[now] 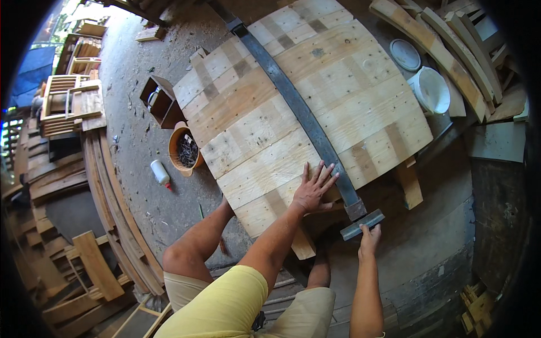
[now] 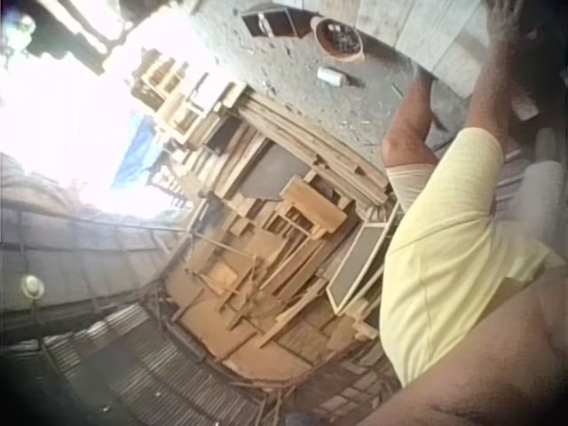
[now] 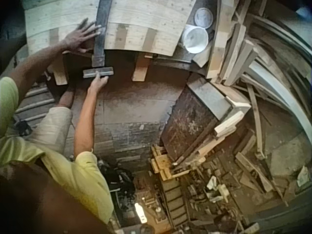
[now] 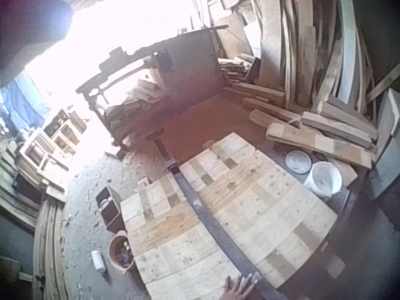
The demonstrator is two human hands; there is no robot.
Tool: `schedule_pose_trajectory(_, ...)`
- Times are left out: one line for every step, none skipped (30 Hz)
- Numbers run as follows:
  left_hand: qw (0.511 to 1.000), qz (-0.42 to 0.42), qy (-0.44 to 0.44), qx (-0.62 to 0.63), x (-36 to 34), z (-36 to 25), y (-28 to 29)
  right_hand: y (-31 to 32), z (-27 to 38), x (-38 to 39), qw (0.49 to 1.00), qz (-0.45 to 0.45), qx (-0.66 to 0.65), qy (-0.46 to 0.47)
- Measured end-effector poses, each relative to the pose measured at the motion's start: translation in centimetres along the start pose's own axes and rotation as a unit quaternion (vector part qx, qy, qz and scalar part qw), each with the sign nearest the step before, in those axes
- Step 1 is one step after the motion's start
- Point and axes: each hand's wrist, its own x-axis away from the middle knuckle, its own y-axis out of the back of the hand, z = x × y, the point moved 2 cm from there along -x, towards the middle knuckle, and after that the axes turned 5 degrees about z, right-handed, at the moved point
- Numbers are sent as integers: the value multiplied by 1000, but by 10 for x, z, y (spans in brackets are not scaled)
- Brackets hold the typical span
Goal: The person measures and marks a wooden plank with a metal square, then uses a handheld electric planer to smooth its surface. They move between workstations, handle multiple planks, and use a table saw to cut a long board.
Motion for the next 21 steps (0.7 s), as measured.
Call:
schedule_pose_trajectory(1000,6,-3,5,-1,0,-2,0,-1,-2,1000,2,0,-4)
schedule_pose_trajectory(1000,3,-5,-2,-4,-1,-3,2,-2,-2,1000,-1,-2,-10)
schedule_pose_trajectory(1000,1,-8,-9,-8,-2,-5,2,-4,-3,1000,-7,-3,11)
schedule_pose_trajectory(1000,15,-19,3,-7,-5,-7,3,-5,-4,1000,-8,5,11)
schedule_pose_trajectory(1000,10,-6,-1,-8,-6,-7,8,-14,-10,1000,-4,9,12)
schedule_pose_trajectory(1000,5,4,-6,-13,-4,-7,6,-12,-9,1000,-15,2,23)
schedule_pose_trajectory(1000,-2,7,-8,-11,-4,-7,6,-9,-9,999,-6,36,21)
schedule_pose_trajectory(1000,-11,7,-10,-14,-4,-8,7,-13,-9,999,-19,34,16)
schedule_pose_trajectory(1000,-17,13,-2,-13,-2,-11,-5,-1,0,996,-20,-44,70)
schedule_pose_trajectory(1000,-15,21,-15,-10,1,-12,-11,12,16,997,-44,-35,62)
schedule_pose_trajectory(999,-8,27,-26,-13,0,-12,-14,12,33,994,-91,-24,62)
schedule_pose_trajectory(999,2,32,-37,-12,-4,-14,-17,5,56,989,-139,-11,58)
schedule_pose_trajectory(999,12,20,-36,-12,-7,-15,-23,-13,75,990,-139,-3,22)
schedule_pose_trajectory(999,12,25,-45,-12,-6,-16,-31,-38,87,991,-136,4,-12)
schedule_pose_trajectory(998,12,33,-54,-12,-6,-17,-42,-62,92,995,-72,44,-51)
schedule_pose_trajectory(998,17,27,-58,-12,-6,-17,-55,-90,89,993,-5,83,-87)
schedule_pose_trajectory(998,6,22,-58,-14,-6,-19,-68,-122,72,993,4,63,-103)
schedule_pose_trajectory(998,-5,17,-58,-16,-7,-22,-81,-155,53,992,13,42,-120)
schedule_pose_trajectory(998,2,15,-63,-16,-7,-23,-94,-174,26,978,-10,188,-94)
schedule_pose_trajectory(998,7,8,-66,-19,-10,-28,-104,-192,-2,938,-46,333,-79)
schedule_pose_trajectory(998,-6,2,-65,-19,-11,-32,-112,-199,-32,906,-95,407,-63)
